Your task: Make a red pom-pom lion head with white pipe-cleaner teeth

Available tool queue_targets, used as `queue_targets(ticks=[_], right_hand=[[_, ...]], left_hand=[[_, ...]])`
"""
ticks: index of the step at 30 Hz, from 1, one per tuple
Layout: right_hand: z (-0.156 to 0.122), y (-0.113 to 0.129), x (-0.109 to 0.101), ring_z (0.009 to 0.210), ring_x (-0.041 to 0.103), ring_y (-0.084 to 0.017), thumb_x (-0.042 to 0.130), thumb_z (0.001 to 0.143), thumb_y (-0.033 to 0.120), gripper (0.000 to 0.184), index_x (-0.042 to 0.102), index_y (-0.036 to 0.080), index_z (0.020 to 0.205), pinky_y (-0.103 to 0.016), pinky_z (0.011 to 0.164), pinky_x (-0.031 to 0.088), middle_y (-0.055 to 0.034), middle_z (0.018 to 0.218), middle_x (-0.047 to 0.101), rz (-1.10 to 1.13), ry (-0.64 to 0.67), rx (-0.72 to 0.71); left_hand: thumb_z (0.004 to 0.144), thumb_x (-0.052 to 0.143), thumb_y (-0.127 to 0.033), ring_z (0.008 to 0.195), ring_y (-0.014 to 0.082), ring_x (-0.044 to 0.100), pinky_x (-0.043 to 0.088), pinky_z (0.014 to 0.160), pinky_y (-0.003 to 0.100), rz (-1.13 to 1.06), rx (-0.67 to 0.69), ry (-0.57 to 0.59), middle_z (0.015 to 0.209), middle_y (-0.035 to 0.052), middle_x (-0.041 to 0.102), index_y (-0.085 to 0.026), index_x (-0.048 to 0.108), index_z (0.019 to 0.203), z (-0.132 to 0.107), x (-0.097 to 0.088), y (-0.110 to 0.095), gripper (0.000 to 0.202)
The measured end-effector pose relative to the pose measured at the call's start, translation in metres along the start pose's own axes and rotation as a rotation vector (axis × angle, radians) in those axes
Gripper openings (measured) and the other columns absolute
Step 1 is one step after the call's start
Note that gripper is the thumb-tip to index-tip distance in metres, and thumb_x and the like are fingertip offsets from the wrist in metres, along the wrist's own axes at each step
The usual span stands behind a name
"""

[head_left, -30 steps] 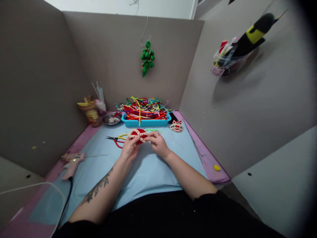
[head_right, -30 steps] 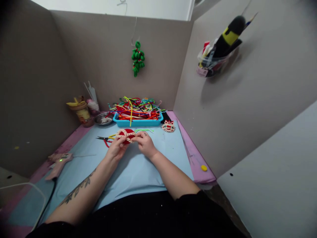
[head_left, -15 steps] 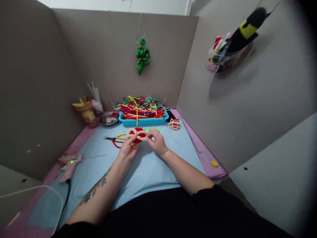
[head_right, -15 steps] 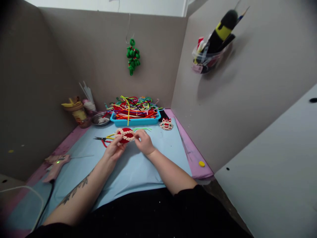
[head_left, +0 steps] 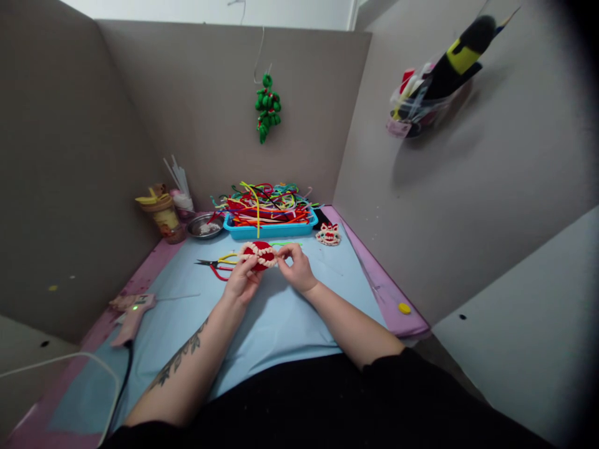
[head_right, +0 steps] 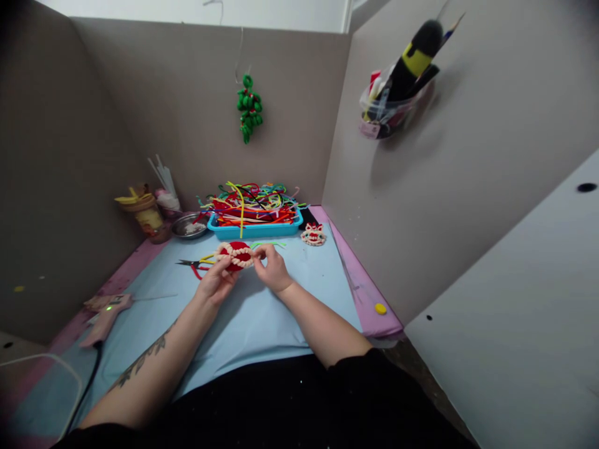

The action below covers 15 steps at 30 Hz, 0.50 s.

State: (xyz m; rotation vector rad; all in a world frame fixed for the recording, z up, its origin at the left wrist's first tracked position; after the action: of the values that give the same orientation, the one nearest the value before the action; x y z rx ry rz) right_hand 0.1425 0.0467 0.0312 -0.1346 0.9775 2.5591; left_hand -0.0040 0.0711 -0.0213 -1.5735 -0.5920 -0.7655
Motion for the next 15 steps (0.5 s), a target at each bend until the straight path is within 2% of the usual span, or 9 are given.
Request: queue_targets(ticks=[6,10,15], right_hand=[[-0.001,-0.003,-0.004,0.068,0.057,-0.013,0.057,0.075,0.018,0.015,0.049,0.022,0.087,-0.028,0.067,0.05,0.0003,0.078,0.059,0.053,-0.044,0.061],[-0.001,-0.003,-0.004,0.066,0.056,-0.013,0.056,0.073,0.016,0.016,0.048,0.022,0.085,-0.028,0.065,0.05,0.0009,0.076,0.058,0.049,-0.051,0.057],[-0.001,-0.007,0.001,0.068,0.057,-0.013,0.056,0.074,0.017,0.019,0.047,0.022,0.09,-0.029,0.067,0.05,0.0002,0.08,0.059,0.077,-0.016,0.076]], left_hand=[[0.063,0.076,-0.009,0.076,0.0125,0.067,0.053,0.071,0.022,0.028,0.057,0.025,0.081,-0.0002,0.069,-0.018,0.06,0.086,0.001,0.0,-0.003,0.029],[0.062,0.078,-0.01,0.086,0.0135,0.066,0.052,0.077,0.023,0.032,0.136,0.072,0.091,0.0001,0.069,-0.019,0.06,0.088,-0.002,0.007,-0.01,0.033],[0.063,0.078,-0.012,0.084,0.0131,0.067,0.053,0.076,0.022,0.027,0.107,0.091,0.09,-0.0005,0.069,-0.021,0.06,0.092,-0.003,0.008,-0.007,0.035]])
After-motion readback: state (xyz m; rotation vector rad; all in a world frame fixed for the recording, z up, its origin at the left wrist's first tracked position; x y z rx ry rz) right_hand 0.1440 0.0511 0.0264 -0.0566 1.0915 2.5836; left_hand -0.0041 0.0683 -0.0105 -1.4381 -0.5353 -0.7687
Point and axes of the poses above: each hand's wrist, its own z-axis towards the middle knuckle, its own x-axis out of the palm, y = z × x, the point moved 10 cm from there along z, towards the middle knuckle
